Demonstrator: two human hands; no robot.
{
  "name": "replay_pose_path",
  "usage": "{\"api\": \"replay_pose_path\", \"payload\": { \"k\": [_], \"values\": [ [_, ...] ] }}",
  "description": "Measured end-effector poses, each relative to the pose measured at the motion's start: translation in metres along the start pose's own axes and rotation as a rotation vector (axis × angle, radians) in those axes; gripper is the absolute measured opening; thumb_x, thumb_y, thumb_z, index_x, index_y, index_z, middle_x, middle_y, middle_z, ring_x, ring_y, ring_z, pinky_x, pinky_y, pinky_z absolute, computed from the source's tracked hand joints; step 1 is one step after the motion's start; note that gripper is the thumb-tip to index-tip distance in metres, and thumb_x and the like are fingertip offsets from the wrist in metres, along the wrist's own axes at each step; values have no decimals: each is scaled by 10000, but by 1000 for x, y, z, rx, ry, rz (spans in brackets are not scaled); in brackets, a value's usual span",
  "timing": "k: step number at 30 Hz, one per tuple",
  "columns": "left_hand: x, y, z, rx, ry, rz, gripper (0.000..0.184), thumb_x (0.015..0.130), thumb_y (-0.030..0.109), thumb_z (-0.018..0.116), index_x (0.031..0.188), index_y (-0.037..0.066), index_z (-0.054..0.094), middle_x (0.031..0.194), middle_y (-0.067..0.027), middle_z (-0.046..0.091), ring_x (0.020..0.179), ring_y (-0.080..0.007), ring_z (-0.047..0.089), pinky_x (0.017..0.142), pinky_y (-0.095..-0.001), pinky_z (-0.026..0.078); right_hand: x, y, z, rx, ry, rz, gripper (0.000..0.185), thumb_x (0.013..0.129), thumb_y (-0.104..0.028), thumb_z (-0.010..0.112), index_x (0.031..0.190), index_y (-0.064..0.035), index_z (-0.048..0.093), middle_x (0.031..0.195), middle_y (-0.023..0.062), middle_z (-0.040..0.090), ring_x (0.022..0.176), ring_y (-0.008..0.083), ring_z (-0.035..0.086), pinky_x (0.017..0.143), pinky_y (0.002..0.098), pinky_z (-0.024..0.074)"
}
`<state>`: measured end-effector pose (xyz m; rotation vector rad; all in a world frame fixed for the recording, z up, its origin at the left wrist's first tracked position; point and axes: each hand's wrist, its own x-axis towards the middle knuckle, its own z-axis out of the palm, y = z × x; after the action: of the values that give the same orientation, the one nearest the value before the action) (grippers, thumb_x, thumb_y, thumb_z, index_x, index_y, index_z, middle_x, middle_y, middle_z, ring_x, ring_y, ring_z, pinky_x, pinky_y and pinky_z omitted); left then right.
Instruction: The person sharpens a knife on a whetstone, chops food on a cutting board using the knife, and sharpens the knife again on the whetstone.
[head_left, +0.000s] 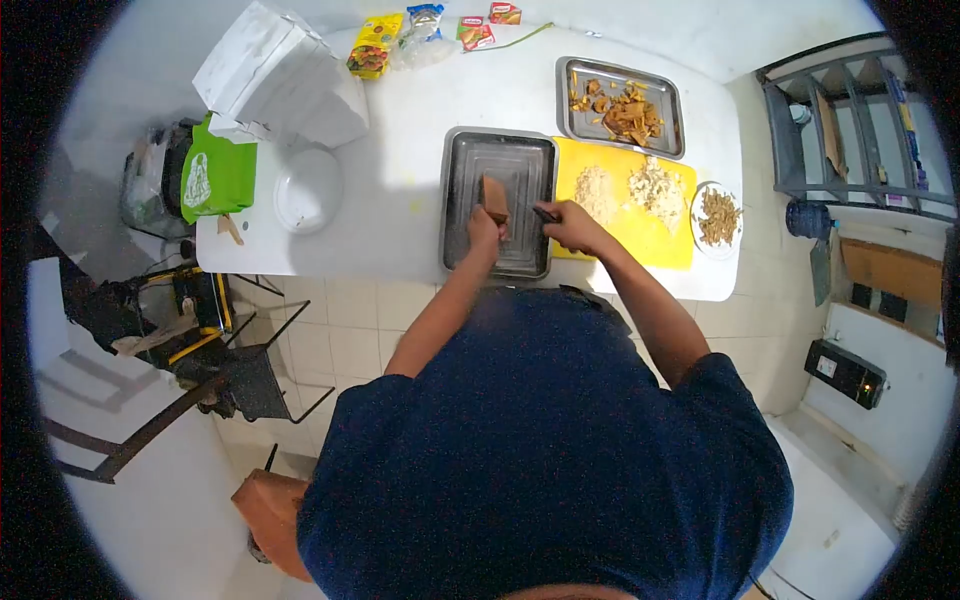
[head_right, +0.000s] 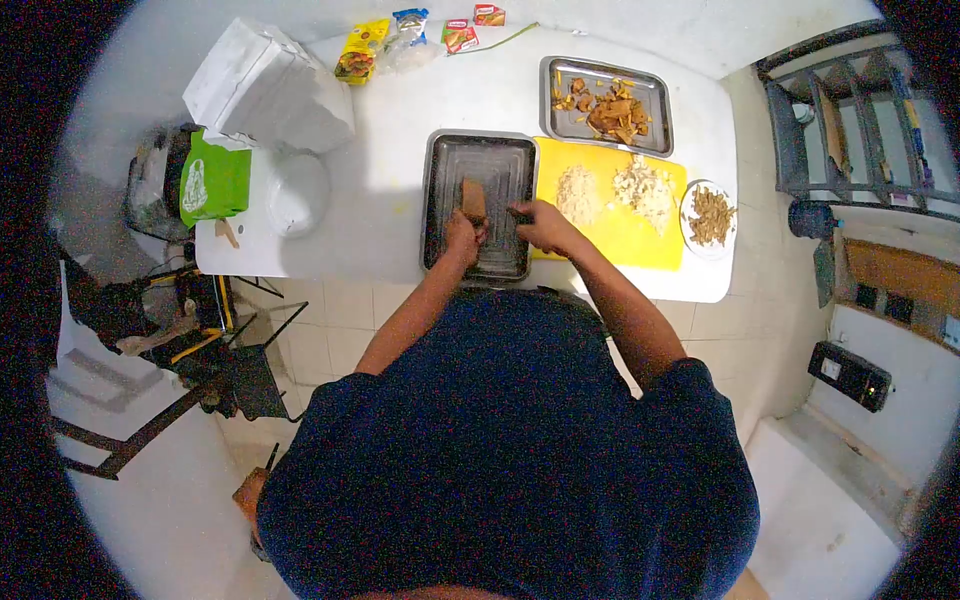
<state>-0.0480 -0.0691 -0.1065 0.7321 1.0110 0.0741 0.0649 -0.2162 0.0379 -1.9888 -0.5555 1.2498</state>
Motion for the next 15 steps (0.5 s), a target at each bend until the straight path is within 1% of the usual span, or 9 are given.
{"api": "replay_pose_path", "payload": {
  "k": [1,2,4,5,8,10,11,12,15],
  "values": [
    [-3,1,4,-13,17,23,418,971,399,252,948,49,480,678,-76,532,471,-140,449,405,-283,354,15,2,7,-108,55,-13,530,717,-80,556,1247,-87,555,632,82,577,477,175,530,455,310,444],
    [-4,4,7,-24,29,46,407,969,381,258,936,41,480,682,-83,530,480,-139,449,395,-276,338,33,10,14,-199,110,-151,523,715,-85,561,1238,-74,555,673,109,597,536,203,561,511,328,461],
    [-4,4,10,-87,79,-4,406,969,381,266,939,41,485,693,-84,533,492,-135,458,395,-278,344,59,28,30,-385,218,-420,511,710,-95,572,1219,-49,555,755,164,638,655,259,625,624,366,496],
    [-4,5,11,-121,104,-29,405,968,382,270,940,41,487,698,-84,535,498,-132,462,396,-279,346,62,35,37,-347,170,-327,507,698,-106,594,1197,-28,555,851,222,642,825,308,640,770,401,480],
    [21,-13,-8,-97,-7,-31,400,969,385,277,941,47,488,707,-85,542,512,-127,475,399,-278,352,40,37,49,-269,144,-307,516,701,-88,593,1212,-30,550,811,192,650,697,273,638,666,379,502],
    [21,-15,-7,-88,76,-82,400,972,392,277,945,51,486,697,-84,543,504,-126,474,399,-272,350,-7,1,36,-91,22,-122,518,725,-73,578,1241,-59,545,694,117,614,501,188,556,462,316,452],
    [19,-12,-5,-84,115,-104,400,973,395,278,946,53,485,693,-83,544,500,-126,474,399,-269,349,-24,-13,23,-53,-68,3,517,731,-71,573,1248,-63,543,667,96,597,468,165,528,423,297,427],
    [12,-10,-5,-100,84,-91,408,974,399,274,942,53,487,684,-81,544,492,-127,470,398,-268,350,-34,-17,15,-14,-156,128,517,738,-70,568,1254,-68,541,640,76,580,434,143,501,385,277,401],
    [5,-2,-4,-109,-21,-43,429,977,413,263,932,51,489,659,-76,542,470,-128,459,396,-264,352,-30,-5,-2,97,-171,214,516,746,-78,566,1261,-82,540,595,45,531,418,113,461,355,258,371]
  ]
}}
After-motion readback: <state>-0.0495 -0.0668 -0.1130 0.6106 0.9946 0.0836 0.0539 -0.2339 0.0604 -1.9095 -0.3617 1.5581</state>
